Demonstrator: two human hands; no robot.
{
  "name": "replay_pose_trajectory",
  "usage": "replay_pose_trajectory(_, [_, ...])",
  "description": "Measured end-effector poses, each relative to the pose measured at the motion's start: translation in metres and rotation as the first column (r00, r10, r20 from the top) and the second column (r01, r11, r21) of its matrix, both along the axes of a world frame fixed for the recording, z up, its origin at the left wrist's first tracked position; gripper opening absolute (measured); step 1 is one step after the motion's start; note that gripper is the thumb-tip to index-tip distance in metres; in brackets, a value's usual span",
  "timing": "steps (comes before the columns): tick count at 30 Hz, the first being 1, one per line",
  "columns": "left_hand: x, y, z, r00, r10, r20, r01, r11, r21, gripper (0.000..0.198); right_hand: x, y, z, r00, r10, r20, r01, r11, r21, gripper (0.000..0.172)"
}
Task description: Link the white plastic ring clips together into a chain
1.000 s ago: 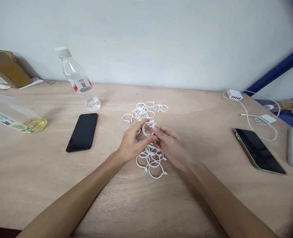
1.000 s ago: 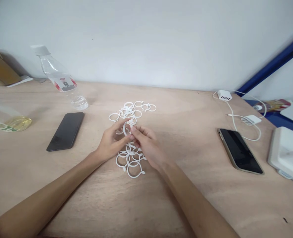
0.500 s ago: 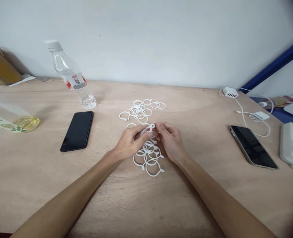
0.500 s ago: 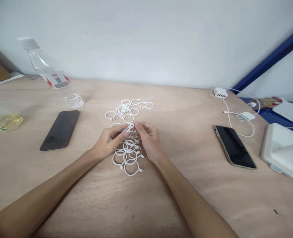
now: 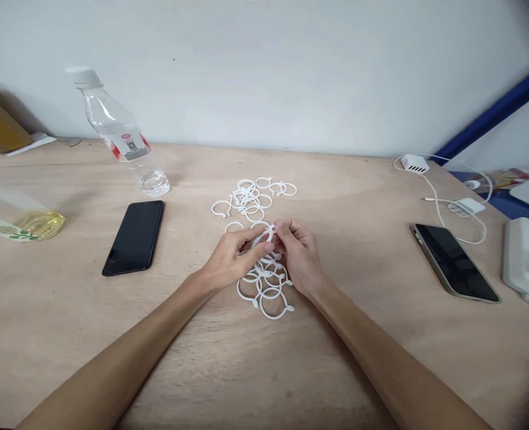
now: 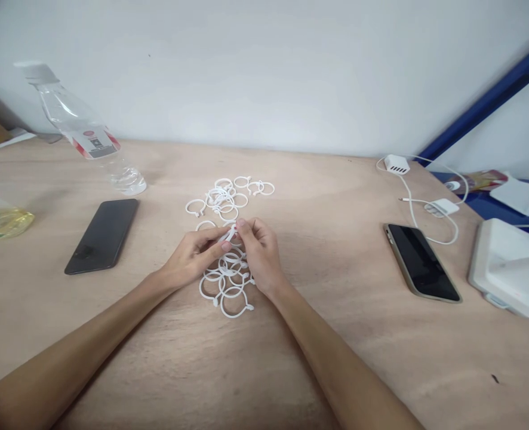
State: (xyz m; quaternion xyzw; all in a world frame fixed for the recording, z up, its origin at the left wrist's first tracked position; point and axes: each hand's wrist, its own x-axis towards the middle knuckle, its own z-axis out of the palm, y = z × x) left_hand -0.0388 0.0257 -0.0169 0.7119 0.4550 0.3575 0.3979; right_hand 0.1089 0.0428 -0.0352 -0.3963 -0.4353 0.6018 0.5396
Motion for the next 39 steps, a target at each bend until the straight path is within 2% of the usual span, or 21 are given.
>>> replay_pose_trajectory(9, [-0.001, 0.000, 0.000, 0.998, -0.017, 0.053, 0.019, 0.999, -0.040, 0.035, -0.001, -0.001, 0.004, 0.997, 0.039, -0.064, -0.044, 0.996, -0.081, 0.036])
replay_pose_trajectory(12, [0.000, 0.000, -0.001, 0.998, 0.003, 0.057, -0.001, 0.999, -0.032, 0.037, 0.004, 0.006, 0.006, 0.998, 0.052, 0.029, -0.051, 0.998, -0.049, 0.035])
replay_pose_trajectory(14, [0.000, 0.000, -0.002, 0.998, 0.041, 0.041, -0.041, 0.999, -0.019, 0.037, 0.009, 0.017, 0.008, 0.984, -0.012, 0.179, 0.004, 0.999, 0.048, 0.031])
replay_pose_trajectory(16, [0.000, 0.000, -0.002, 0.997, 0.077, 0.016, -0.077, 0.997, 0.003, 0.038, 0.015, 0.034, 0.009, 0.921, -0.124, 0.369, 0.051, 0.978, 0.200, 0.026])
replay_pose_trajectory(17, [0.000, 0.000, -0.003, 0.997, 0.080, 0.006, -0.080, 0.997, 0.017, 0.037, 0.018, 0.044, 0.008, 0.868, -0.158, 0.471, 0.029, 0.963, 0.268, 0.021])
replay_pose_trajectory(20, [-0.001, 0.001, -0.003, 0.998, 0.059, -0.019, -0.058, 0.996, 0.070, 0.033, 0.022, 0.072, 0.002, 0.681, -0.158, 0.715, -0.149, 0.926, 0.346, 0.025])
replay_pose_trajectory(22, [-0.002, 0.001, -0.002, 0.998, 0.043, -0.051, -0.037, 0.993, 0.113, 0.030, 0.023, 0.084, -0.003, 0.568, -0.148, 0.810, -0.259, 0.902, 0.346, 0.028])
replay_pose_trajectory(24, [-0.002, 0.001, -0.002, 0.993, 0.040, -0.113, -0.021, 0.987, 0.162, 0.028, 0.023, 0.089, -0.007, 0.483, -0.156, 0.862, -0.325, 0.882, 0.342, 0.024])
replay_pose_trajectory(27, [-0.001, -0.001, -0.002, 0.973, 0.067, -0.222, -0.017, 0.975, 0.220, 0.031, 0.024, 0.087, -0.008, 0.430, -0.200, 0.880, -0.348, 0.863, 0.366, 0.016])
replay_pose_trajectory(29, [-0.001, -0.001, -0.004, 0.956, 0.087, -0.278, -0.020, 0.972, 0.235, 0.034, 0.027, 0.082, -0.004, 0.447, -0.220, 0.867, -0.335, 0.858, 0.390, 0.014])
replay_pose_trajectory(32, [-0.001, -0.002, -0.007, 0.937, 0.071, -0.343, 0.013, 0.972, 0.236, 0.043, 0.033, 0.077, 0.002, 0.534, -0.214, 0.818, -0.255, 0.881, 0.398, 0.012])
replay_pose_trajectory(35, [-0.001, -0.002, -0.008, 0.931, 0.054, -0.360, 0.035, 0.971, 0.236, 0.058, 0.039, 0.072, 0.007, 0.679, -0.172, 0.713, -0.128, 0.929, 0.346, 0.013])
replay_pose_trajectory(39, [0.000, -0.001, -0.008, 0.932, 0.099, -0.348, -0.016, 0.972, 0.233, 0.055, 0.040, 0.063, 0.008, 0.887, -0.053, 0.459, -0.018, 0.989, 0.150, 0.018])
